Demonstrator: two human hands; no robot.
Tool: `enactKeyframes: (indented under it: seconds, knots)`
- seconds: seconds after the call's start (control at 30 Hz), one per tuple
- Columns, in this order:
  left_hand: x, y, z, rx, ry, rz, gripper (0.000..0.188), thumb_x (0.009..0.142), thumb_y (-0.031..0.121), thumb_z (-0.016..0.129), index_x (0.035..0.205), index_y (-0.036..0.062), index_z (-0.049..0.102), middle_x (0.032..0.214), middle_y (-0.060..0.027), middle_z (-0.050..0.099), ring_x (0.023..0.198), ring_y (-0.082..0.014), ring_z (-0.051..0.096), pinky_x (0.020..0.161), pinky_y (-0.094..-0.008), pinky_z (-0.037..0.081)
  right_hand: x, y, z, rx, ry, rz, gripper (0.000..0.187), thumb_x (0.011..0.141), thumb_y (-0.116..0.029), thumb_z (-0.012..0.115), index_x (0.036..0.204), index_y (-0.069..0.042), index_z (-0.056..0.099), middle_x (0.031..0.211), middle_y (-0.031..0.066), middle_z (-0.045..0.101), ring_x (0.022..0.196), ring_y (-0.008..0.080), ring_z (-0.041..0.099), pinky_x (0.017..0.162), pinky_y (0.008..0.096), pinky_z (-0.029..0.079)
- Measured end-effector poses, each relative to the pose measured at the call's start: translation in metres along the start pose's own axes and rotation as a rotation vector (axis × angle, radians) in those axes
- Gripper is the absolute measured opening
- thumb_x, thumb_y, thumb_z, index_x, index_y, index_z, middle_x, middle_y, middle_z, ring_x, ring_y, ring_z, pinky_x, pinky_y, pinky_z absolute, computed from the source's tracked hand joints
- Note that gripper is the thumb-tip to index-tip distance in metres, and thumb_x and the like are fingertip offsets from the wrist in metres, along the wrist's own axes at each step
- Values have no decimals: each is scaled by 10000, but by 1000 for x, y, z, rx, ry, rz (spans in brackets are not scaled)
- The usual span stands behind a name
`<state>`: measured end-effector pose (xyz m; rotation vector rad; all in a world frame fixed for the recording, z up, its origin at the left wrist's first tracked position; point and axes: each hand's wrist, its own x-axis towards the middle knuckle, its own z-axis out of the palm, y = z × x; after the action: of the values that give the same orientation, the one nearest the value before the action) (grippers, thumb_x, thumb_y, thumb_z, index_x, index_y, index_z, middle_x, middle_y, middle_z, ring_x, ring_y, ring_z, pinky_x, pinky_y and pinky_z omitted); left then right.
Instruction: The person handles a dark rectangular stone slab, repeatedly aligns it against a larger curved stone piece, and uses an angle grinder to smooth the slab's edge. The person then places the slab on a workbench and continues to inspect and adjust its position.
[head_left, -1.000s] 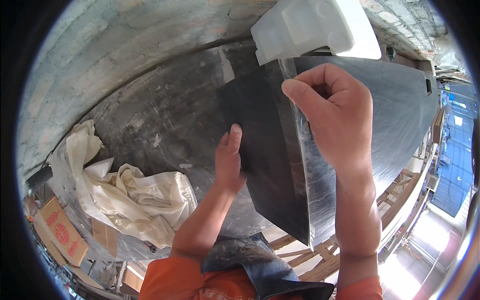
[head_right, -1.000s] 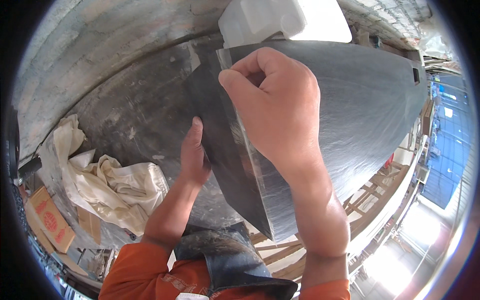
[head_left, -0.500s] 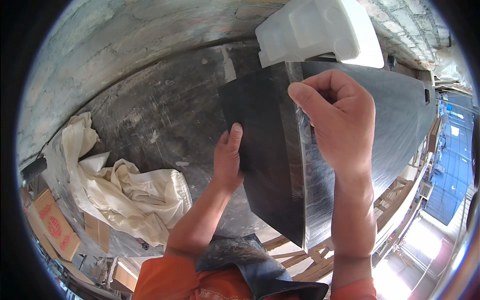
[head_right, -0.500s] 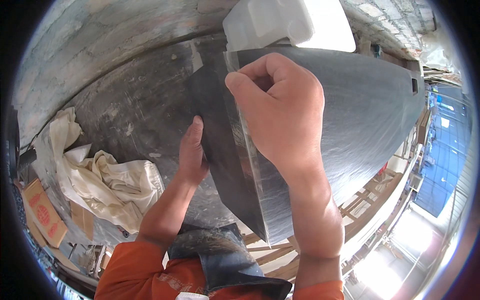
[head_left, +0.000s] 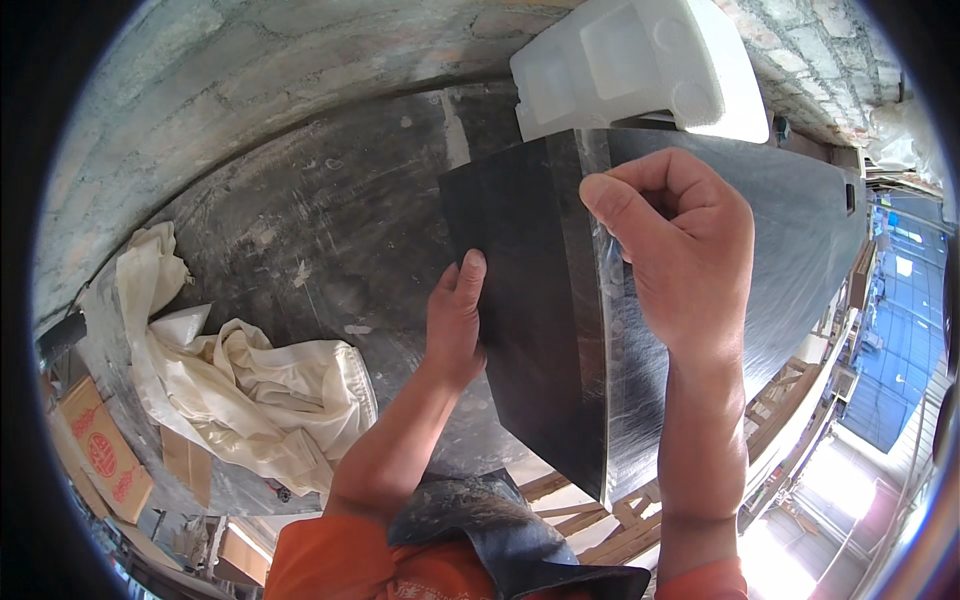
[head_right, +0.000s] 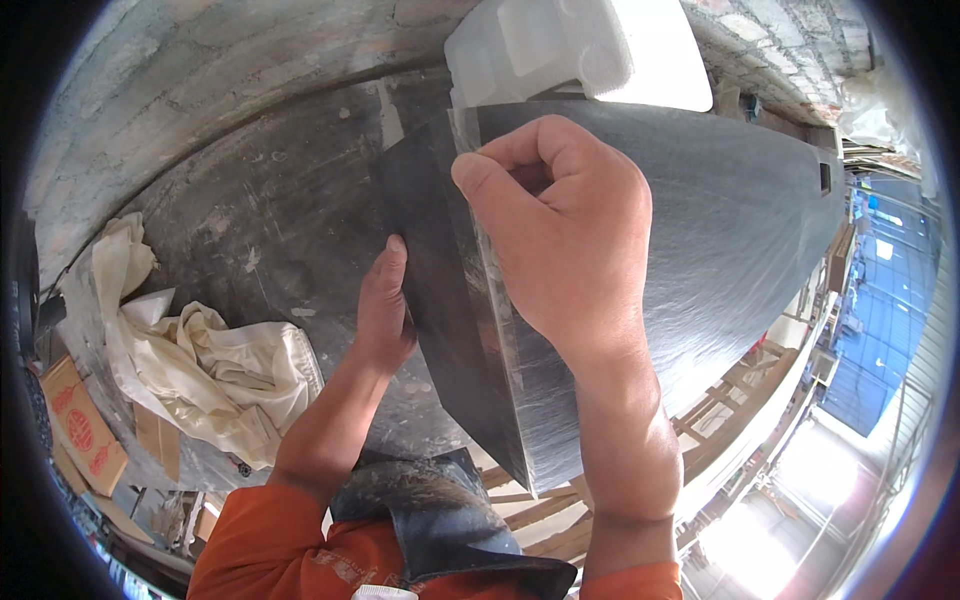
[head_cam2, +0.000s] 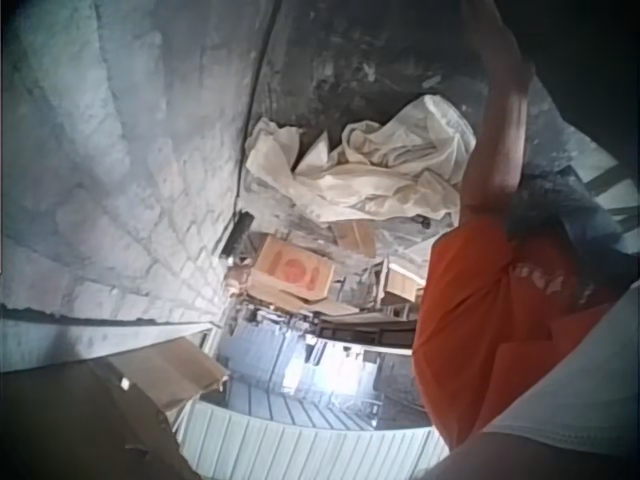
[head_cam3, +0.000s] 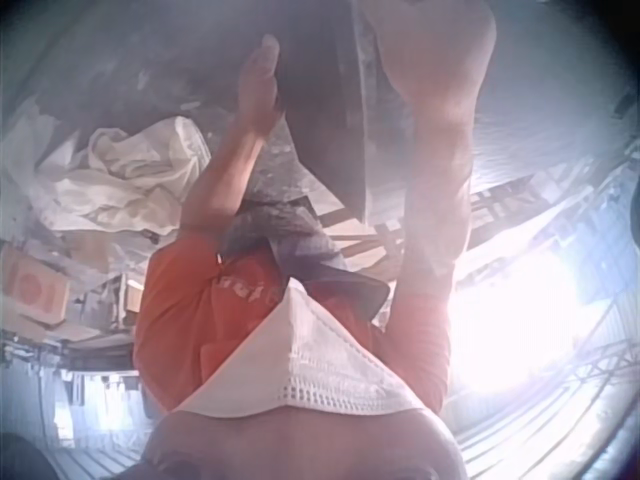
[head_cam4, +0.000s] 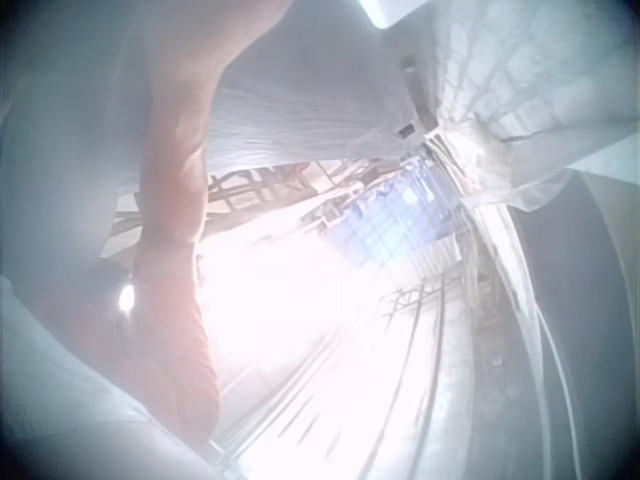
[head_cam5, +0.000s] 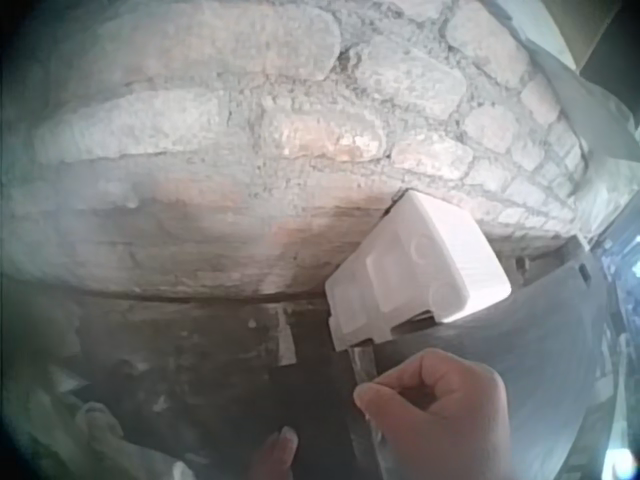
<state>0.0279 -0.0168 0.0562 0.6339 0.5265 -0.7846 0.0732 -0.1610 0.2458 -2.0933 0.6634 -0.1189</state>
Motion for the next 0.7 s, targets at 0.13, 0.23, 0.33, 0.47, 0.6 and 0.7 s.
enactKeyframes:
  seconds: [0.13,0.23,0.33,0.47,0.6,0.7]
  knots:
    - [2,-2,0,1,-4,6,558,1053,500,644,1331,16,614,1283,-102,704,1154,-221,686,1010,-398,560,0,0,0,1,7,14,159,896,-130,786,885,24,747,689,19,695,637,42,584,591,233,483]
    - [3,-3,2,-27,4,11,549,1036,493,680,1290,10,625,1248,-110,712,1129,-223,693,989,-401,569,0,-2,1,-4,12,21,149,903,-121,797,893,18,744,702,1,679,637,30,561,581,214,448]
    - [5,-3,-1,17,3,2,574,1045,528,643,1329,30,620,1283,-85,703,1159,-209,680,1007,-397,562,0,-3,2,-34,9,24,136,917,-104,816,913,9,740,732,-31,648,635,10,518,561,178,380]
    - [8,-7,-6,38,-16,0,599,1049,551,622,1359,39,611,1318,-79,691,1183,-208,672,1022,-399,557,0,-2,1,-33,8,26,135,913,-99,817,901,7,733,726,-33,642,632,9,512,556,180,374]
    - [7,-6,-2,-10,0,4,577,996,538,718,1243,25,620,1197,-87,702,1097,-204,681,981,-397,566,-1,0,0,20,-9,30,121,916,-75,813,896,8,727,725,-34,640,627,6,504,553,180,369]
    - [7,-7,0,-21,4,4,583,993,541,719,1243,24,619,1203,-89,701,1102,-202,678,987,-392,562,-1,2,1,40,-17,10,109,921,-60,810,904,10,728,728,-33,642,627,4,504,555,177,369]
